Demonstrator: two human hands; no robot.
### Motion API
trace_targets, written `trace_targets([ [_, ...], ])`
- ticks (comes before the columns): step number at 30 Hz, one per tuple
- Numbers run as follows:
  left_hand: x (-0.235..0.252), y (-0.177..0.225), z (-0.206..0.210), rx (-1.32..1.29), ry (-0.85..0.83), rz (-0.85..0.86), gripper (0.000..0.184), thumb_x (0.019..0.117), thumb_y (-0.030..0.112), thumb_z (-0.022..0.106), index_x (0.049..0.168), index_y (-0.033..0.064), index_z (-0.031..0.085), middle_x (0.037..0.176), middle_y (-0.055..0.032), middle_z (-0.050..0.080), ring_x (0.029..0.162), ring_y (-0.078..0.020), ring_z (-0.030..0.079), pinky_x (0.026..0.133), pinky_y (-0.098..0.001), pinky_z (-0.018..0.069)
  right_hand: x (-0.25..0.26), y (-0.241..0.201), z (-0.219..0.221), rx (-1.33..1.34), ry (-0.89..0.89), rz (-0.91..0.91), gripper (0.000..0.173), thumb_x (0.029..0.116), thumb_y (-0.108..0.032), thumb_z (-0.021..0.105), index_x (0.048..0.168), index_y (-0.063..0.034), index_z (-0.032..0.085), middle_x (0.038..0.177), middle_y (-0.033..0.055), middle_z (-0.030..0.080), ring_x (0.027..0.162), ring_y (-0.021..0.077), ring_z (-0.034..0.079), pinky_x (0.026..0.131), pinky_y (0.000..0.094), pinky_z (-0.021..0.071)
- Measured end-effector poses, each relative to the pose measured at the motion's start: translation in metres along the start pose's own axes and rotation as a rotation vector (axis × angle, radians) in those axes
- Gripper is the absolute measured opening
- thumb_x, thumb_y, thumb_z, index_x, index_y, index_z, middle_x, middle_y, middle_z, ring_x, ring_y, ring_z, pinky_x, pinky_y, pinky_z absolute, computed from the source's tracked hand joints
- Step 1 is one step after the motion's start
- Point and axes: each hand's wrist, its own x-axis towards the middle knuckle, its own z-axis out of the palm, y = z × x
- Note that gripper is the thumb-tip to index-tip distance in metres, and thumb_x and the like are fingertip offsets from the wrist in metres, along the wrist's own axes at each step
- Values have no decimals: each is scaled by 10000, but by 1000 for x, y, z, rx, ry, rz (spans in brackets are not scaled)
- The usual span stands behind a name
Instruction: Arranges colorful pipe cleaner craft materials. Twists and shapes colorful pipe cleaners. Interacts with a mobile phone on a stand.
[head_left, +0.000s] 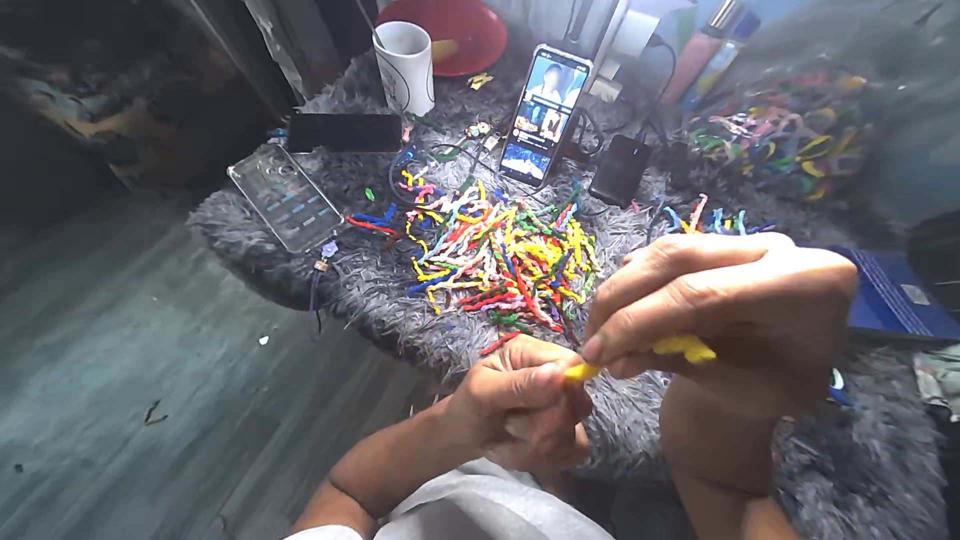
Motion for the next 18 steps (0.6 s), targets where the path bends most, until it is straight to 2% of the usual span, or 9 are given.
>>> trace_targets([
  [2,0,-7,-1,-159,21,16,319,1014,319,613,741,159,658,565,136,533,462,44,502,463,-108,404,2,6,0,43,8,22,42,925,-17,690,906,-2,725,896,17,703,877,38,681,766,169,587],
  [4,0,-6,-2,-253,33,23,270,1005,283,619,779,148,677,589,121,550,479,24,512,494,-120,420,3,13,0,86,31,54,36,928,-49,700,914,-19,714,894,-10,693,868,27,671,759,164,577],
  [8,2,3,-9,-296,50,26,231,1004,230,613,824,115,702,577,112,535,474,17,497,504,-122,417,5,24,-7,110,34,92,60,941,-75,699,927,-22,724,897,-20,684,822,12,662,697,147,571],
  [10,-1,6,-8,-247,80,31,248,1009,234,607,819,106,701,561,112,531,460,17,495,502,-125,427,4,31,-18,136,64,107,79,976,-118,669,980,-70,733,935,-52,699,784,-7,659,646,140,564],
  [12,-7,7,-6,47,204,87,325,1030,295,579,773,130,692,561,125,539,457,43,495,481,-114,423,0,32,-39,87,155,123,107,1003,-170,644,1049,-167,741,996,-112,733,755,-28,674,604,133,564],
  [14,-10,10,-11,580,347,227,362,1073,355,492,823,165,671,647,129,587,546,67,544,517,-101,456,-6,28,-53,-36,205,148,79,984,-145,673,1026,-156,739,987,-106,730,740,-7,684,589,150,582],
  [16,-5,17,-17,1132,467,402,282,1078,353,484,927,182,651,774,125,652,684,57,621,636,-120,534,-6,26,-49,-100,171,170,49,974,-138,695,993,-111,731,961,-82,715,746,-1,681,598,153,592],
  [18,5,29,-16,1481,501,481,293,1076,387,493,1080,134,641,951,96,686,878,13,665,808,-188,570,-4,28,-39,-107,117,192,62,957,-129,704,962,-76,736,943,-63,707,766,-7,666,624,150,584],
])
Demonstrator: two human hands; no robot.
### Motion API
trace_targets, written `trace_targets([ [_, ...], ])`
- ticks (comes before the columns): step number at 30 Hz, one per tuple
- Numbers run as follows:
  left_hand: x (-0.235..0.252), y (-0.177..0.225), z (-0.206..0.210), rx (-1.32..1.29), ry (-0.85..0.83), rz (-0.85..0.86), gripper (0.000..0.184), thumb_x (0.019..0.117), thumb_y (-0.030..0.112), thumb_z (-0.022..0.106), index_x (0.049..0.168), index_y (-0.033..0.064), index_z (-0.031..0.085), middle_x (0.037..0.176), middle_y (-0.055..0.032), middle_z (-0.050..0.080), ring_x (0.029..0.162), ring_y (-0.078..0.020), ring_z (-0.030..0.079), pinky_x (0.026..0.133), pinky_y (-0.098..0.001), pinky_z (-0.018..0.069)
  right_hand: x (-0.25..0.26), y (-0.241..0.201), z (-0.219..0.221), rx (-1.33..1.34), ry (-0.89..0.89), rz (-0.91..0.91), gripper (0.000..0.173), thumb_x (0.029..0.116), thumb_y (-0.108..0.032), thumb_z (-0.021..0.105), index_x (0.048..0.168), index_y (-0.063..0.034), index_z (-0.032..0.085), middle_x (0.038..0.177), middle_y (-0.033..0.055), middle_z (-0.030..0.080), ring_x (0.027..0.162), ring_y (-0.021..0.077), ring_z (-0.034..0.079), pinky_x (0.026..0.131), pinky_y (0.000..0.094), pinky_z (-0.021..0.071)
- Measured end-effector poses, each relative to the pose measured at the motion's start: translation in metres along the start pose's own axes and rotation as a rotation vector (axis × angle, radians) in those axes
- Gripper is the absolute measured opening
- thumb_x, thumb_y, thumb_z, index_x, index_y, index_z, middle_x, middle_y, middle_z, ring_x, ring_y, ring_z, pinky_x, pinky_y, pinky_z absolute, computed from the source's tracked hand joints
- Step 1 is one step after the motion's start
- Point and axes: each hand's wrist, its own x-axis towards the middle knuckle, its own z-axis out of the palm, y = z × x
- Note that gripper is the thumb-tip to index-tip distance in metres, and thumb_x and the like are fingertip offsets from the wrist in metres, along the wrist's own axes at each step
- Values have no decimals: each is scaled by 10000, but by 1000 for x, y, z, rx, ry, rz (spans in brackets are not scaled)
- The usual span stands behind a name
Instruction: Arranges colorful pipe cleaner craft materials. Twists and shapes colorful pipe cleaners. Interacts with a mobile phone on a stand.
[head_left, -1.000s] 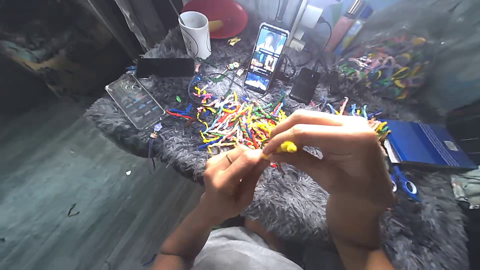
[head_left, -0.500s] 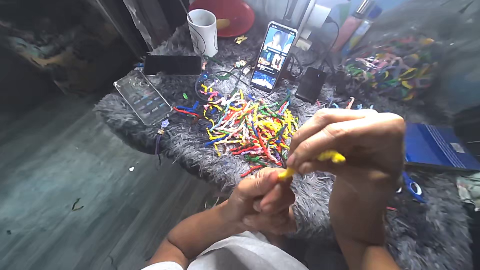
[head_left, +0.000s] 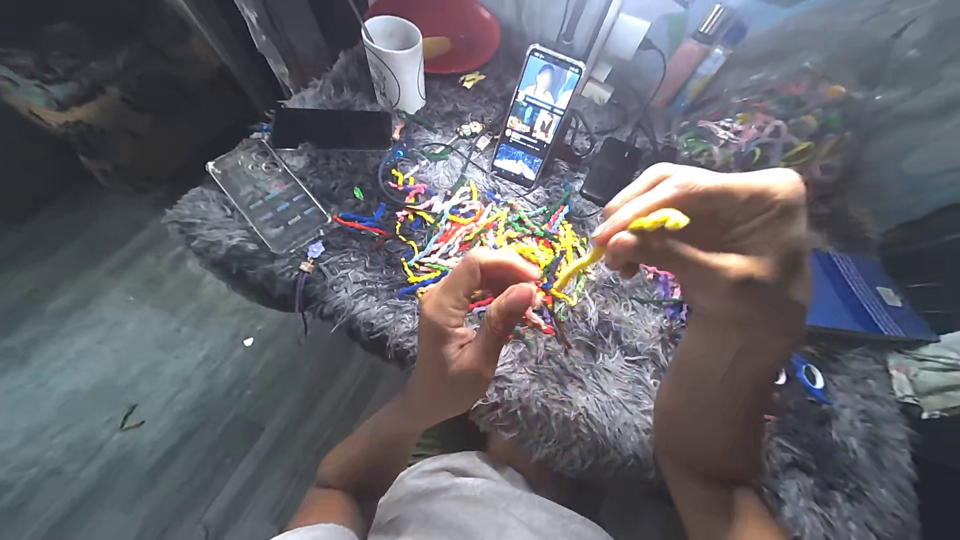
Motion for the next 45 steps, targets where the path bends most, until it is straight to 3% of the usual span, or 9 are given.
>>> trace_targets([
  [2,12,7,0,74,-33,28,359,1067,370,527,1179,47,638,1031,59,699,956,-14,668,858,-218,569,2,0,8,3,-34,11,61,930,-91,715,941,-40,746,938,-36,695,794,-5,660,647,138,576],
  [7,17,8,10,-15,23,54,132,976,13,648,1104,-15,660,891,29,720,746,-25,694,684,-203,619,3,-6,11,26,-79,2,124,917,-81,729,996,13,725,939,5,686,790,22,658,632,145,566],
  [12,9,5,9,240,105,237,128,978,53,675,1096,9,696,1028,-14,733,924,-31,697,835,-201,593,-3,-18,-2,-137,-78,40,215,995,-183,653,1071,4,728,907,-36,700,721,-5,651,607,143,574],
  [17,5,5,10,412,139,368,105,971,53,687,1065,12,706,1003,-44,725,963,-66,676,863,-208,551,-4,-14,2,-7,-126,128,354,1110,-208,443,887,-55,671,707,-57,649,554,-8,603,494,144,538],
  [24,6,7,7,629,90,347,165,1006,138,645,1047,11,741,870,-63,704,826,-80,641,775,-223,489,-1,-1,10,127,-277,109,172,1014,-125,613,877,-29,654,645,-64,581,513,-55,519,459,99,463],
  [30,-7,9,-8,-495,-450,-263,183,1069,143,521,1055,61,685,840,130,637,664,150,442,575,-46,351,-3,2,10,156,-478,-138,204,881,-82,736,709,-8,655,621,-26,554,569,-51,490,496,87,372],
  [34,-18,0,-5,-1142,-622,-670,179,1051,191,564,1019,100,716,744,132,635,504,136,398,432,-63,288,-9,-14,13,-3,-517,-254,210,899,-52,686,698,-22,633,626,16,534,593,19,498,523,145,353],
  [39,-27,-1,-13,-1157,-627,-645,186,1058,185,555,1022,87,710,762,118,648,516,143,398,438,-57,282,-13,-25,20,-149,-528,-223,254,941,-77,660,691,-49,624,608,14,499,569,57,478,492,196,325],
  [45,-23,9,-15,-494,-570,-245,241,1099,173,472,1028,-4,618,755,51,566,626,114,435,554,-60,355,-21,-36,20,-364,-378,-175,269,975,-194,666,732,-81,650,619,-25,516,571,7,464,506,158,320],
])
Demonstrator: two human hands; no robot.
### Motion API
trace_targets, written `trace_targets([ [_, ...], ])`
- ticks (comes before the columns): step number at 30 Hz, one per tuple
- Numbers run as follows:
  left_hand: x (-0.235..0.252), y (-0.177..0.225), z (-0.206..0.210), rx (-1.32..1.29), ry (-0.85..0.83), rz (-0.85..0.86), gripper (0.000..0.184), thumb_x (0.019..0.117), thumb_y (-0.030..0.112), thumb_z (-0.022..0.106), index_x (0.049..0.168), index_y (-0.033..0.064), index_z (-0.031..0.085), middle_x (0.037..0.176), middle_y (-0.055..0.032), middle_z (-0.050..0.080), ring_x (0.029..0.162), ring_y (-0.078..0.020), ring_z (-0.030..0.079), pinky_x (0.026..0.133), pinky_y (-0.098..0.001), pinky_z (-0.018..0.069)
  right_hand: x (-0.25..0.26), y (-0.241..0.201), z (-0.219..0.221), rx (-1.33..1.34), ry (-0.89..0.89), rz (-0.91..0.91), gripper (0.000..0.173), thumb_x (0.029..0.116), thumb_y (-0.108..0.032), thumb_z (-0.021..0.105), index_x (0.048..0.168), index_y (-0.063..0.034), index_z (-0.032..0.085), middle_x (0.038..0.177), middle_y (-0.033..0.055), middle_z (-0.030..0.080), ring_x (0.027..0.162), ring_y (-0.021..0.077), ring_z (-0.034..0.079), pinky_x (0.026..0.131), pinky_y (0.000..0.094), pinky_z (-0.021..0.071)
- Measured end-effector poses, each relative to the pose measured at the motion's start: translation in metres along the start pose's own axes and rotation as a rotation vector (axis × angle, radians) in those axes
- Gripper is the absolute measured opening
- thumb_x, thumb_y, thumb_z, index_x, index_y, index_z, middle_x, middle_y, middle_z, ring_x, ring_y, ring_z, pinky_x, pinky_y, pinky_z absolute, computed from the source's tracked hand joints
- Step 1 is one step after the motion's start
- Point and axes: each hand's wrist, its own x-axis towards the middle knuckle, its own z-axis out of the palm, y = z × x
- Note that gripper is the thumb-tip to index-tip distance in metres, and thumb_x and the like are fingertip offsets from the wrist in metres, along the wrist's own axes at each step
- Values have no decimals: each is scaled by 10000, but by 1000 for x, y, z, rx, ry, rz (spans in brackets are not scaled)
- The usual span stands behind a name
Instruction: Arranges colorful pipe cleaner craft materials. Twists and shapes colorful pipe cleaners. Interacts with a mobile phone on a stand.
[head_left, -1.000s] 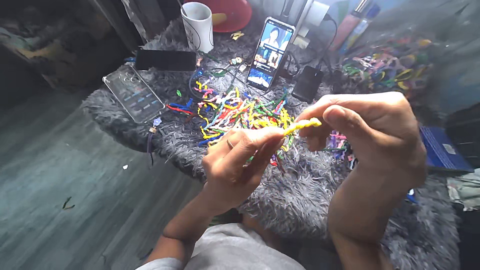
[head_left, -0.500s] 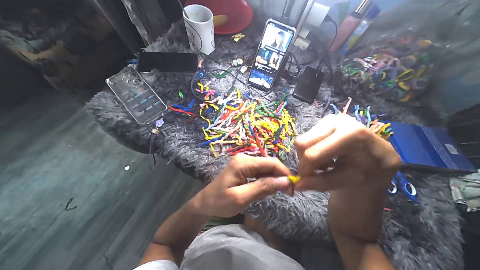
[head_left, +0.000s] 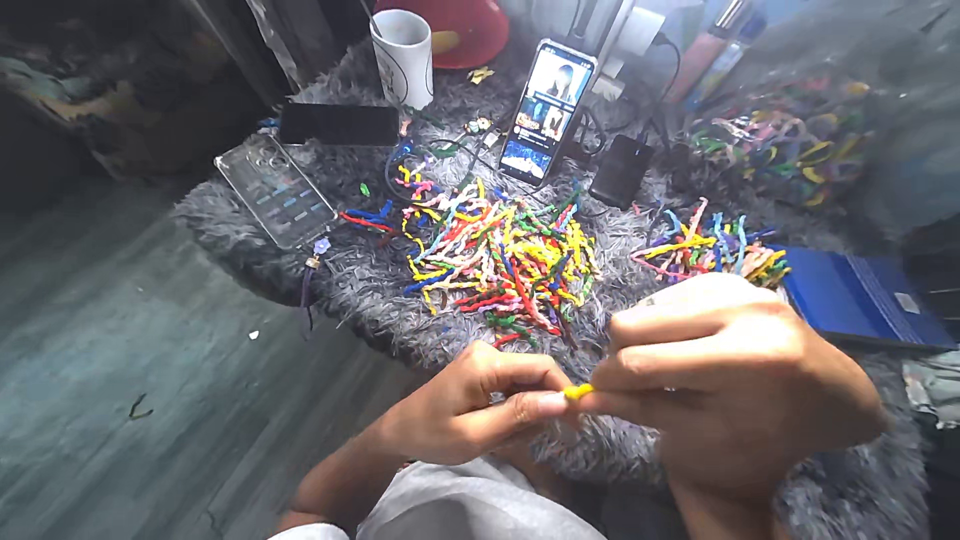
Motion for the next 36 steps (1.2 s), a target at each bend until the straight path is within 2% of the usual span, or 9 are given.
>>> trace_targets([
  [3,6,-1,3,191,93,94,308,1107,208,462,1001,-32,623,786,6,605,705,85,532,636,-79,444,2,2,-1,-26,23,30,231,960,-204,690,767,-78,703,651,-34,576,598,-23,496,528,127,358],
  [5,8,0,4,300,145,147,298,1101,190,474,979,-37,624,783,-12,606,716,68,551,653,-86,462,2,6,-2,-6,21,47,219,958,-227,702,803,-74,725,688,-34,600,629,-36,516,548,107,386],
  [9,9,1,4,727,304,314,212,1060,141,558,1006,-26,678,797,-60,630,738,-4,580,685,-120,463,2,20,-6,62,23,115,384,1012,-377,631,769,-83,673,664,-69,534,602,-62,473,516,98,356],
  [13,8,-1,1,1177,421,434,186,1051,151,573,1040,43,724,790,-57,681,741,-89,618,705,-204,465,9,30,0,354,-14,108,373,1073,-199,511,798,-5,671,668,-57,559,620,-75,507,557,78,423],
  [17,4,3,-3,1428,472,457,134,1016,132,617,973,62,724,754,-48,670,704,-121,602,712,-234,454,18,39,13,572,-77,204,334,1066,-123,507,795,5,654,629,-68,562,555,-91,485,509,72,409],
  [22,0,14,-18,1585,447,447,130,995,114,635,950,72,749,752,-55,672,695,-154,586,714,-283,447,23,47,23,702,-161,296,324,1064,-117,511,809,3,671,624,-73,573,537,-92,491,488,75,401],
  [29,1,16,-27,1689,455,381,180,999,119,616,1053,82,784,756,-71,693,666,-185,582,636,-318,393,27,58,32,936,-235,367,375,1092,-140,436,836,0,671,604,-96,582,480,-114,442,433,67,343],
  [33,5,17,-29,1663,387,331,223,999,95,572,1093,38,766,787,-95,697,677,-212,604,600,-328,413,27,66,33,988,-223,314,270,1038,-71,525,799,-23,640,606,-93,567,495,-102,460,449,65,356],
  [36,5,16,-26,1594,334,302,217,1013,105,550,1033,32,753,735,-83,664,658,-201,602,605,-319,434,27,67,32,880,-136,243,249,953,-45,628,705,-55,611,600,-100,585,549,-97,523,510,69,417],
])
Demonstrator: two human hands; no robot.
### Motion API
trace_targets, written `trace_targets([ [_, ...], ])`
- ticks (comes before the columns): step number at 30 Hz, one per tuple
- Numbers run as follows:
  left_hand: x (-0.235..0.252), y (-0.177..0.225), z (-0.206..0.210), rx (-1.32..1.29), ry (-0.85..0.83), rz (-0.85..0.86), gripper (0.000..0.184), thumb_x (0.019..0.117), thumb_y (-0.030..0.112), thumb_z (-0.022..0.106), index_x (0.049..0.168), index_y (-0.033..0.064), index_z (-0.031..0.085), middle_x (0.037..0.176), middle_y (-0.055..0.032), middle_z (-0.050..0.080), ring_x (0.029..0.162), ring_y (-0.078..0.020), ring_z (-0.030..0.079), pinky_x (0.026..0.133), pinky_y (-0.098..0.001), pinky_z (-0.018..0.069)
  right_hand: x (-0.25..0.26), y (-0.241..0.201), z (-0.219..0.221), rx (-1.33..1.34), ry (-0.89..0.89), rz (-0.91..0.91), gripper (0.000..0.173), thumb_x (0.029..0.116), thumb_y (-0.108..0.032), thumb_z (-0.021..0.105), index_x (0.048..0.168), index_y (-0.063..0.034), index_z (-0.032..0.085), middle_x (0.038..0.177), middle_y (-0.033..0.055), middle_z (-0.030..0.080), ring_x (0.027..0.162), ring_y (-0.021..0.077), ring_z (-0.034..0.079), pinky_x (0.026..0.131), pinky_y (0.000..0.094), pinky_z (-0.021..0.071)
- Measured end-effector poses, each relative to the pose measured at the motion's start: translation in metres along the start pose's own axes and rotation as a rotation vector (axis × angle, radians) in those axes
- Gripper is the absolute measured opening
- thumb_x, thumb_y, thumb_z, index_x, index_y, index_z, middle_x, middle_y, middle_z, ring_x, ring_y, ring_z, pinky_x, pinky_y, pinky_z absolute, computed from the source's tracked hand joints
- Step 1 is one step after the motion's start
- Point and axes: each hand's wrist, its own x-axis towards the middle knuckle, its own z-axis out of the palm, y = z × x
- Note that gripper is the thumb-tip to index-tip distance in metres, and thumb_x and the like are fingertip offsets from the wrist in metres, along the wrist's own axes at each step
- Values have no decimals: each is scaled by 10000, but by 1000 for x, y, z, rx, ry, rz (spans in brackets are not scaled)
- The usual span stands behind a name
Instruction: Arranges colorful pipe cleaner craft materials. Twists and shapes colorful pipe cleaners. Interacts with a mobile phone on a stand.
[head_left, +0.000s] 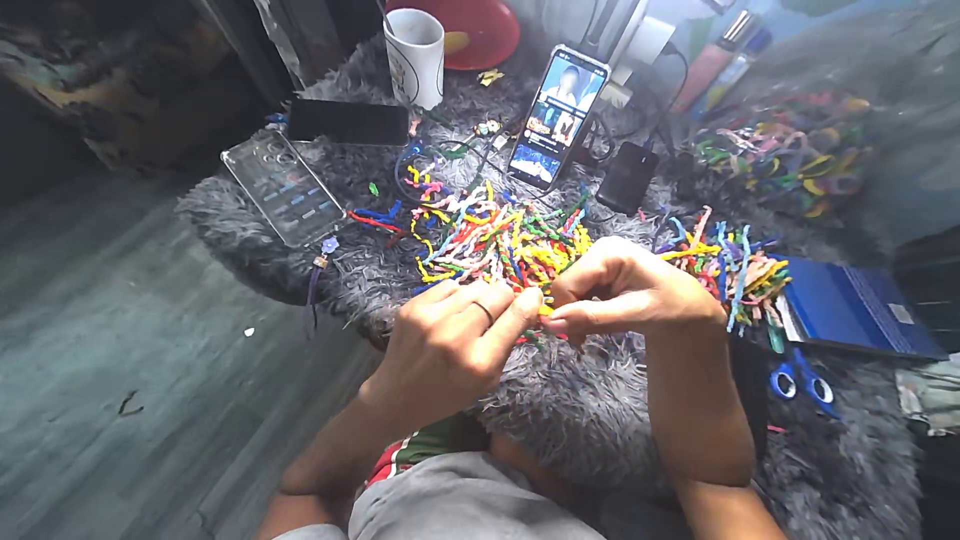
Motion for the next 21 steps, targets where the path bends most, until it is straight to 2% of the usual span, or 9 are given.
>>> trace_targets([
  [1,0,0,1,-46,-10,-3,225,1010,103,540,1011,32,754,674,-67,634,610,-187,579,591,-311,430,1,1,1,-20,19,-34,254,920,-28,643,672,-62,599,595,-103,580,560,-98,523,520,73,416],
  [3,-1,-3,3,-258,-61,-35,247,1000,111,520,1004,23,751,585,-35,575,518,-128,498,531,-269,372,3,4,4,-75,24,-106,273,877,-11,644,625,-66,554,557,-103,514,532,-102,449,488,79,342],
  [4,-2,-7,1,-423,-122,-65,256,1020,123,512,1017,11,742,590,-26,566,515,-82,486,521,-221,376,3,4,4,-135,8,-139,269,874,-14,646,624,-51,554,549,-90,493,523,-96,427,477,85,318],
  [7,-4,-18,-4,-1118,-387,-158,261,1091,132,452,1022,-25,649,674,33,518,589,76,437,554,-72,364,-3,-11,11,-355,-78,-178,224,881,-40,657,662,-22,615,563,-37,522,528,-64,449,479,105,327],
  [9,-7,-19,-3,-1490,-534,-173,270,1093,130,448,979,-27,637,702,53,542,599,114,418,548,-53,341,-11,-30,26,-529,-146,-181,259,921,-80,637,667,-53,592,564,2,497,515,28,449,472,185,309],
  [12,-11,-10,3,-1809,-635,-168,272,1086,128,463,954,-31,640,674,66,554,567,126,408,515,-50,310,-20,-54,43,-765,-177,-205,283,967,-109,580,684,-101,584,546,13,462,477,123,446,439,276,291],
  [16,-12,-6,11,-1991,-631,-217,255,1096,180,473,972,24,632,680,96,564,558,142,410,490,-40,292,-29,-59,48,-927,-76,-245,293,1007,-100,553,715,-96,571,551,21,436,473,140,421,441,280,284],
  [19,-14,-5,8,-1866,-508,-265,264,1100,203,476,1009,20,642,715,85,578,580,139,427,505,-39,323,-38,-49,50,-994,98,-234,274,1031,-144,548,765,-88,580,578,24,442,505,128,435,466,253,307],
  [21,-17,-7,5,-1712,-404,-242,262,1098,203,483,1061,8,653,813,60,635,656,148,463,567,-34,359,-41,-40,49,-874,216,-195,282,1042,-176,582,791,-51,611,608,26,485,554,64,460,508,180,334],
])
